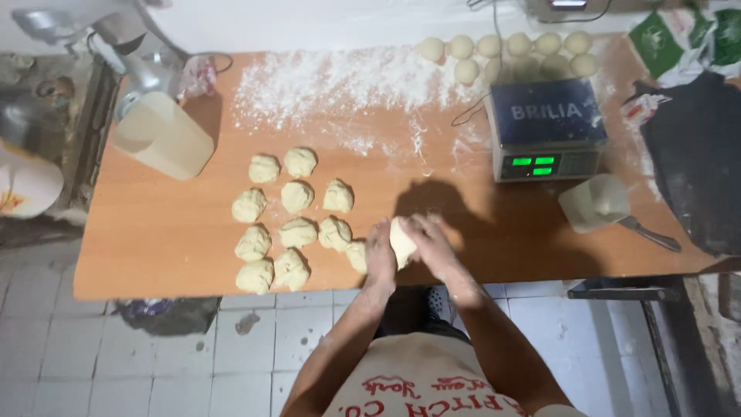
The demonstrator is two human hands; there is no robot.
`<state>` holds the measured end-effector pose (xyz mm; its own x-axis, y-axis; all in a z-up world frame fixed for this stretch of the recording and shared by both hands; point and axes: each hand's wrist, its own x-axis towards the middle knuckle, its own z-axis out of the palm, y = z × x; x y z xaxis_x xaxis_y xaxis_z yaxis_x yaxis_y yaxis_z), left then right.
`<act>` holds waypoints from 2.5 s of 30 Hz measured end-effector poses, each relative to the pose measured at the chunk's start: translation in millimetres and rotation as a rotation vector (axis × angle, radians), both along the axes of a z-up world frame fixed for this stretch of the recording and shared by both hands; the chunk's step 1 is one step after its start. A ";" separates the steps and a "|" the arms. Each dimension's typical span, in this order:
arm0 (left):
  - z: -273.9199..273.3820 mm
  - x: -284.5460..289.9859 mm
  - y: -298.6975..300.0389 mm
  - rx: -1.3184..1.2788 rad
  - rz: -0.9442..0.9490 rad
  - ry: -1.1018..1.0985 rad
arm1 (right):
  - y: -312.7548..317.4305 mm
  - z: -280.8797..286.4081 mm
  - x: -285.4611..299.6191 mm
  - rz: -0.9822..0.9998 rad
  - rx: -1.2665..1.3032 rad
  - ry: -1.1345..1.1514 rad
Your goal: Rolling and shaping dough portions into uniform balls on a floured surface.
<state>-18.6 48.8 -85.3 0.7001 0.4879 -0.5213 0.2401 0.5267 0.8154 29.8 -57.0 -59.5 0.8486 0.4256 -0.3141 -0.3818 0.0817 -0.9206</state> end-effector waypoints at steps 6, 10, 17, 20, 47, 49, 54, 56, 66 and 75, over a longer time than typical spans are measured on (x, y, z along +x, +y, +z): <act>69.8 -0.5 -38.5 0.457 -0.185 0.125 | -8.1 81.4 -13.0 0.118 -0.529 -0.113; 56.9 14.5 -72.3 0.071 -0.091 -0.253 | -48.0 61.1 12.7 -0.476 -0.401 -0.092; 85.8 28.3 -132.8 0.249 0.175 0.062 | -128.1 75.8 38.1 0.074 -0.135 0.158; 108.2 19.7 -157.1 0.393 0.040 0.030 | -141.5 -1.7 45.7 0.089 -0.168 -0.183; 87.2 34.7 -149.4 0.160 0.096 0.045 | -167.3 51.1 56.1 0.190 -0.362 0.153; 112.9 26.0 -145.1 0.234 -0.021 0.093 | -157.2 36.6 50.4 0.164 -0.468 0.035; 114.1 28.0 -127.8 -0.247 -0.053 -0.044 | -118.1 56.7 31.0 -0.207 -0.389 -0.183; 55.7 38.6 -107.2 -0.189 -0.083 -0.188 | -106.6 64.7 31.3 -0.602 -0.339 -0.242; 103.2 23.2 -69.8 0.707 -0.412 -0.089 | -56.5 35.8 29.7 -0.034 -0.581 -0.092; 60.0 42.8 -54.4 -0.004 -0.116 0.153 | -34.6 70.6 5.5 -0.201 -0.339 -0.025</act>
<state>24.2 -5.7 -25.2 0.6640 0.4063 -0.6277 0.4199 0.4919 0.7627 35.3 -91.6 11.1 0.9138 0.1257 -0.3863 -0.3661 -0.1576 -0.9171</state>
